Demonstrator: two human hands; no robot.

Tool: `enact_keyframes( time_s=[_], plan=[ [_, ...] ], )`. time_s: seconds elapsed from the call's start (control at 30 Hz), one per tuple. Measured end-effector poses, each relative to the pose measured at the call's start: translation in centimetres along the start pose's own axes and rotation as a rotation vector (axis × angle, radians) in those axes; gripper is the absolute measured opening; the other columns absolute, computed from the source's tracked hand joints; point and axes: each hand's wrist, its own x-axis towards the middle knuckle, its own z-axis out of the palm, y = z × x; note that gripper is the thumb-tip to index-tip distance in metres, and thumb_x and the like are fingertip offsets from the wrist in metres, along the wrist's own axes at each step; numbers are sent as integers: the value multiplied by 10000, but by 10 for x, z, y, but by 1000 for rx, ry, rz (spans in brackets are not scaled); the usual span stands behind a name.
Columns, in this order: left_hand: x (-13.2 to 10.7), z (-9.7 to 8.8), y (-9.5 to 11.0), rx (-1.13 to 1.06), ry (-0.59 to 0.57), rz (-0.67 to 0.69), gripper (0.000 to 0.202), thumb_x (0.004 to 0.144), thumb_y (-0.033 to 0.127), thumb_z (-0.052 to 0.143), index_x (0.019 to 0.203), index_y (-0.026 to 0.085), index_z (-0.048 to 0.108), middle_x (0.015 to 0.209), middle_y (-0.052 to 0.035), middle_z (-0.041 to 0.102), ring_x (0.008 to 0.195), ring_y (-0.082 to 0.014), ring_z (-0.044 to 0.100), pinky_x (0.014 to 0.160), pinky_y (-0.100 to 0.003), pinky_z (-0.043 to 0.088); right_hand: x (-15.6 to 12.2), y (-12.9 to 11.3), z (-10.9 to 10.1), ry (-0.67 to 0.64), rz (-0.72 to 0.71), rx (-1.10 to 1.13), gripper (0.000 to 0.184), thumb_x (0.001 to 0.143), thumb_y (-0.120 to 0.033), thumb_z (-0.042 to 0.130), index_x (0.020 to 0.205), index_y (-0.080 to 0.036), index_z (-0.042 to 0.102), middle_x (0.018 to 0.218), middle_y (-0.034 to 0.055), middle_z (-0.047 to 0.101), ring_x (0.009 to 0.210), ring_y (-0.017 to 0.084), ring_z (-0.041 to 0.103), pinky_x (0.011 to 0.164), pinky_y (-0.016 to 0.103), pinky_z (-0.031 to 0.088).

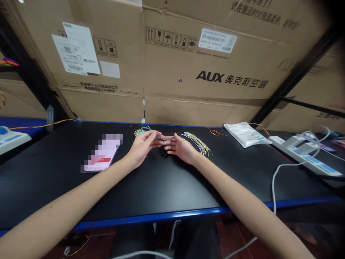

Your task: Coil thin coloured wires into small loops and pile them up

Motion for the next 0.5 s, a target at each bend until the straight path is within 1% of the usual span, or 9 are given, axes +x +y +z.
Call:
enact_keyframes(
  time_s=[0.23,0.4,0.5],
  plan=[
    [1,-2,-4,55,-18,-29,264,830,416,631,866,154,649,825,-34,673,652,-112,624,682,-272,506,0,0,-1,-19,15,9,461,992,-452,294,991,-175,662,857,58,678,734,131,605,677,259,465],
    [1,-2,-2,52,-26,-55,273,835,424,623,864,154,652,843,-45,673,681,-125,633,670,-265,505,0,-1,-1,-14,18,24,473,992,-462,286,972,-177,663,836,51,671,729,130,608,670,252,466],
    [-1,-1,-1,31,-82,-96,299,850,449,596,882,156,650,894,-60,682,710,-138,646,680,-274,507,2,1,-2,-2,14,13,481,992,-467,277,938,-179,659,849,56,674,724,130,608,670,253,466]
  ],
)
